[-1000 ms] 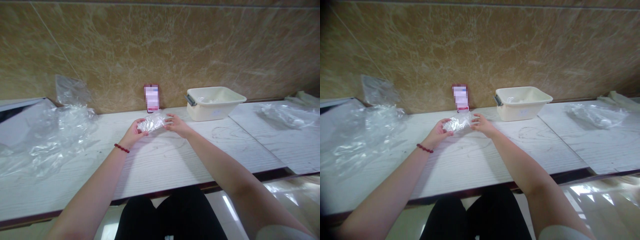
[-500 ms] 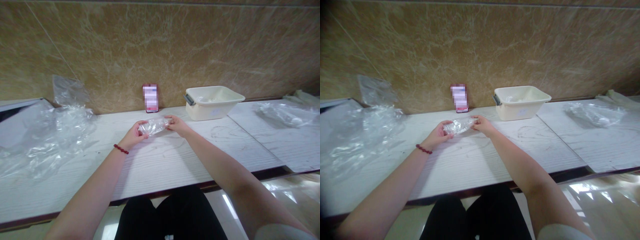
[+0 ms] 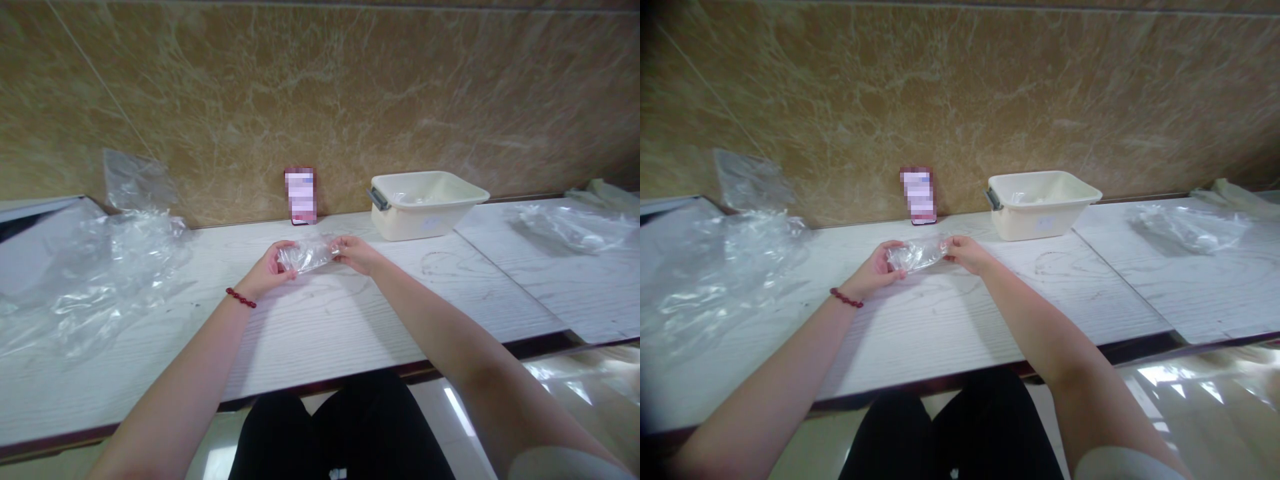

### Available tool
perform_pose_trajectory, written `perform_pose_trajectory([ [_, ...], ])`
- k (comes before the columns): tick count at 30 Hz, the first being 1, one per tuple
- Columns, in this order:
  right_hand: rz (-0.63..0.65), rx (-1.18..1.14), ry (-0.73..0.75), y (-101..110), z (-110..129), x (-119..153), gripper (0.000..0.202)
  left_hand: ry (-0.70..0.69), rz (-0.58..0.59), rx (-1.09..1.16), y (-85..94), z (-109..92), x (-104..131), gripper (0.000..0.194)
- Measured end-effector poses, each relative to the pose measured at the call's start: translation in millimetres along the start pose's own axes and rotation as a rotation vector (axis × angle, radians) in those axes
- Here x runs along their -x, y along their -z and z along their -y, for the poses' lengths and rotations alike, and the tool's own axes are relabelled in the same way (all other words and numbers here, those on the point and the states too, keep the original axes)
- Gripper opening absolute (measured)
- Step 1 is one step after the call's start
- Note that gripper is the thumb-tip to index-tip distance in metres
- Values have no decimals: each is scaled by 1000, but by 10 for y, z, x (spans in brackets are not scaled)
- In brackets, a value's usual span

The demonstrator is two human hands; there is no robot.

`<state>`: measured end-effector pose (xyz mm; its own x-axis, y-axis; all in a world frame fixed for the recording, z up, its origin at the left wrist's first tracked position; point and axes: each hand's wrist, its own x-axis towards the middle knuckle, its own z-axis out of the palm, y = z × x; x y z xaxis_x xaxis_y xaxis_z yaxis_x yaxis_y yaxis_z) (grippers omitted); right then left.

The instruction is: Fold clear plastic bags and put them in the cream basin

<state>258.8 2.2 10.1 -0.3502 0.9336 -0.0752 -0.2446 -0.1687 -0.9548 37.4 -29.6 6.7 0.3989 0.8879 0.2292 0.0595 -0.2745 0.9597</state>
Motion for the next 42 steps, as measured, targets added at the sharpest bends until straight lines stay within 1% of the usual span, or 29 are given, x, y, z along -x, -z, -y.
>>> perform_pose_trajectory([
  [2, 19, -25, -11, -8, 4, 8, 28, 2, 6, 11, -6, -14, 5, 58],
  [6, -7, -22, 11, -30, 10, 19, 29, 83, 53, 3, -18, -55, 20, 52],
  [8, -27, -2, 40, -36, 6, 15, 30, 107, 74, -9, -19, -65, 25, 53],
  [12, -60, 23, 83, -19, -25, -15, 34, 130, 80, -7, -10, -59, 24, 59],
  [16, -60, 97, 118, 2, -35, -21, 32, 173, 106, -23, -2, -58, 25, 59],
  [17, -53, 115, 134, 3, -32, -16, 35, 179, 112, -25, -2, -61, 28, 59],
  [20, -10, 161, 190, 1, -24, -2, 56, 190, 105, -16, 1, -70, 34, 59],
  [21, 10, 177, 206, 2, -27, -4, 58, 192, 102, -9, 2, -68, 34, 60],
  [22, 26, 195, 216, 4, -33, -10, 55, 195, 98, -1, 3, -61, 33, 59],
  [23, 32, 217, 217, 7, -42, -19, 47, 201, 91, 10, 5, -50, 29, 57],
  [25, 17, 254, 195, 20, -58, -35, 27, 225, 61, 29, 9, -15, 17, 48],
  [27, 20, 238, 155, 35, -63, -40, 17, 257, 8, 40, 10, 27, 1, 40],
  [29, 81, 163, 136, 46, -50, -30, 19, 269, -42, 41, 6, 59, -12, 37],
  [31, 142, 87, 130, 46, -31, -19, 23, 263, -67, 36, -1, 73, -19, 39],
  [32, 141, 73, 125, 42, -25, -17, 26, 261, -69, 38, -5, 73, -19, 41],
  [33, 106, 81, 121, 36, -24, -19, 29, 261, -66, 44, -8, 69, -19, 42],
  [36, -27, 225, 126, 21, -50, -40, 26, 244, -33, 75, -15, 53, -17, 44],
  [37, -49, 283, 138, 20, -64, -46, 24, 227, -20, 84, -14, 49, -17, 44],
  [39, -36, 365, 162, 27, -86, -47, 30, 188, -5, 96, -12, 44, -18, 44],
  [42, 24, 382, 179, 42, -83, -18, 37, 174, -13, 86, -5, 36, -17, 45],
])
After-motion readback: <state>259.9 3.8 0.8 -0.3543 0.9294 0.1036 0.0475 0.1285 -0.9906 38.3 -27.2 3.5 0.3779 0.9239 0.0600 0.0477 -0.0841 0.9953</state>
